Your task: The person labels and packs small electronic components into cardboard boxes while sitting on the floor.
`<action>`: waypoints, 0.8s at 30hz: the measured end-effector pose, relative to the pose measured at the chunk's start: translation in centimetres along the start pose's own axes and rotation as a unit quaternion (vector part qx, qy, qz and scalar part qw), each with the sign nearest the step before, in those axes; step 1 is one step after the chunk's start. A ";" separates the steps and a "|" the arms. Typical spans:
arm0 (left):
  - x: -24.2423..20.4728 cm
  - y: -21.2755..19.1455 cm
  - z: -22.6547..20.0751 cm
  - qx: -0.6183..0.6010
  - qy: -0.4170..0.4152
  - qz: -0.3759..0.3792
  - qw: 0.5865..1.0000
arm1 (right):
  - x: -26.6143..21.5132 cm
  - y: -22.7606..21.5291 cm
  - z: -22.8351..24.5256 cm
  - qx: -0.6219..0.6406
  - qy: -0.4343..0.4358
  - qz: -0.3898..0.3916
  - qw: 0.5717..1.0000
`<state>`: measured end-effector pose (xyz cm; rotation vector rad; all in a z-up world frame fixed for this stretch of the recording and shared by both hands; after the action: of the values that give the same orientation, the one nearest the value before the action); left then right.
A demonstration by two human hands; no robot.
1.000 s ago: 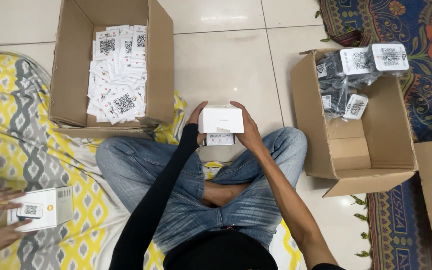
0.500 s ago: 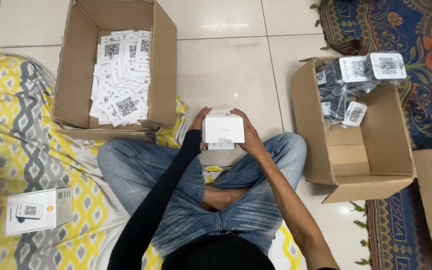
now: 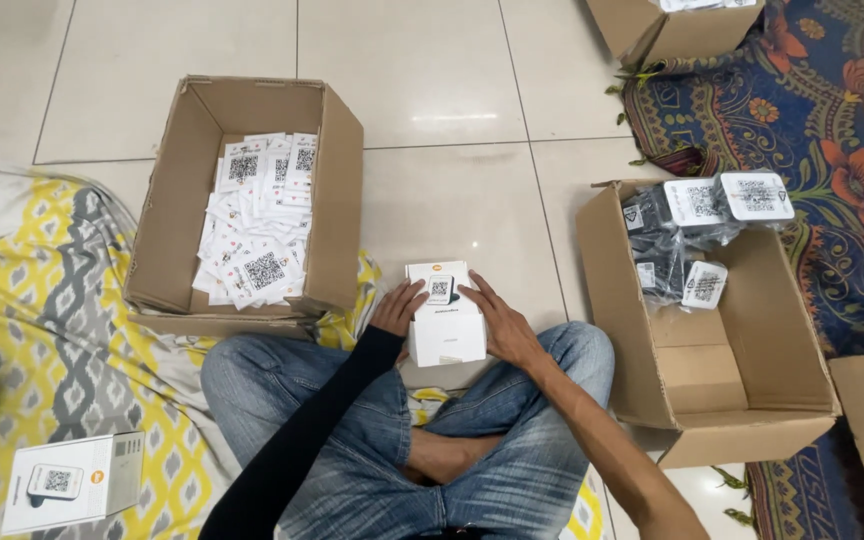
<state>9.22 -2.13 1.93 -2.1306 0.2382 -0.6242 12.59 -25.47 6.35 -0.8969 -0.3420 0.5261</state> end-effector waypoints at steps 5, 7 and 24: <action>-1.4 0.0 0.8 0.084 0.046 0.140 0.985 | -0.9 0.1 -1.7 -0.153 0.030 0.152 0.976; -2.3 1.7 2.8 0.140 0.061 0.169 0.974 | -0.8 0.5 -2.8 -0.195 0.066 0.213 0.955; -8.5 10.9 2.9 -0.227 -0.169 -0.048 0.958 | -5.4 5.3 -1.1 0.082 0.070 0.006 0.994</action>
<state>3.99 -3.31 -11.11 -2.6624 0.0934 -0.2616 7.21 -26.52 1.09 -0.7730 -0.1637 0.4932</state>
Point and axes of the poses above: each hand's wrist, its own x-axis towards the middle knuckle, its own y-axis out of the palm, z = x × y, the point moved 4 cm from there along x, towards the middle knuckle, and after that the axes turned 1 degree about z, right-handed, at the moved point
